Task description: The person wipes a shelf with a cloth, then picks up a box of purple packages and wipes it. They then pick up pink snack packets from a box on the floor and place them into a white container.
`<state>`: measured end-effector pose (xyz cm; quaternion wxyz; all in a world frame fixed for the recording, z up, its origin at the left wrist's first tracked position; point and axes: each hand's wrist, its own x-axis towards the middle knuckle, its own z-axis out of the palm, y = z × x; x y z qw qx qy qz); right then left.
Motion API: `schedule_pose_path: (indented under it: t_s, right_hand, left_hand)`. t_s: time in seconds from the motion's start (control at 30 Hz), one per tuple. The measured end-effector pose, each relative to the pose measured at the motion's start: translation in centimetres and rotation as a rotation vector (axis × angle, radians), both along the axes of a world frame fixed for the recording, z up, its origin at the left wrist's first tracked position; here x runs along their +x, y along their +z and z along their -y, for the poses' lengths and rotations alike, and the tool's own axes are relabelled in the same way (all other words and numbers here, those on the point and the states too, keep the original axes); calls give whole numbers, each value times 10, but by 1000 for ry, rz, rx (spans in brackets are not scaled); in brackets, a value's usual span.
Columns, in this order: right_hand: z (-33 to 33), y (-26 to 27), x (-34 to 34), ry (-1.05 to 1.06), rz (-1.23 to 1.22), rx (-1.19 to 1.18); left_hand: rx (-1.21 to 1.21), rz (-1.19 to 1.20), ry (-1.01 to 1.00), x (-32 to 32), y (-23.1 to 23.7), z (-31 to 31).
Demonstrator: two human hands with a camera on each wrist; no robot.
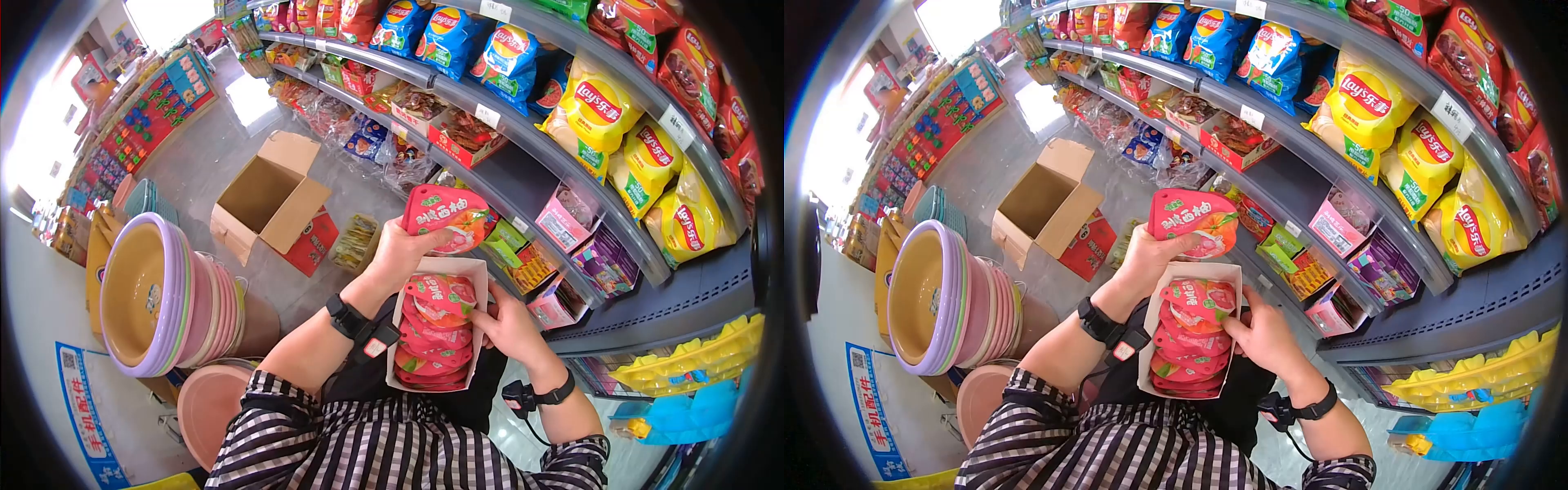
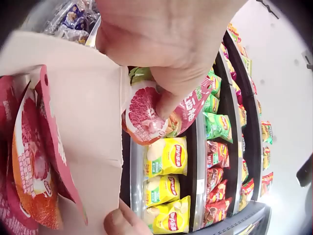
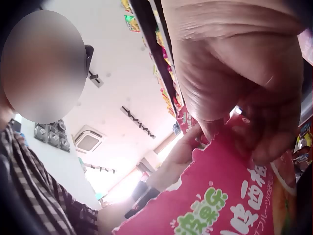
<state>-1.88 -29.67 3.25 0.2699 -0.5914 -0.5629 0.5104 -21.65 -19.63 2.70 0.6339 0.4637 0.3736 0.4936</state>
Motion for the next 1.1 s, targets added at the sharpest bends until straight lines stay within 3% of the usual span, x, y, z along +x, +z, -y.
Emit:
schedule_pose_path:
  t_s: [0.07,0.1,0.17,0.2,0.27,0.4,0.47,0.5,0.6,0.67,0.7,0.77,0.9,0.97,1.03,1.1]
  right_hand:
    - [-1,4,0,15,212,126]
    - [1,6,-2,15,207,128]
    - [5,12,-11,-86,414,598]
    - [6,17,-14,-84,410,599]
    - [8,27,-22,188,530,1009]
    - [16,20,-43,389,624,920]
    - [7,5,-42,424,907,933]
    - [4,6,-41,423,910,937]
    - [-5,10,-35,439,861,855]
    - [-10,16,-28,252,594,938]
    - [-10,23,-25,261,596,945]
    - [-10,42,-16,-37,215,693]
    - [-20,49,8,-266,-260,459]
    - [-20,59,12,-303,-306,508]
    - [-18,66,13,-421,-190,736]
    - [-17,70,-2,-492,-141,785]
  left_hand:
    - [-6,4,1,-3,6,1]
    - [-35,19,24,-7,9,3]
    - [-64,30,53,-11,12,6]
    - [-59,34,81,-12,12,9]
    - [-52,40,111,-14,9,13]
    - [-14,77,166,-12,11,19]
    - [-1,128,175,-11,17,22]
    - [-2,105,169,-13,19,23]
    - [-1,77,165,-17,22,25]
    - [4,78,167,-20,23,24]
    - [-28,104,171,-21,22,24]
    - [-49,140,181,-24,24,23]
    - [-149,200,224,-23,31,23]
    - [-171,185,219,-19,32,23]
    - [-160,151,198,-16,31,26]
    - [-160,168,190,-7,32,29]
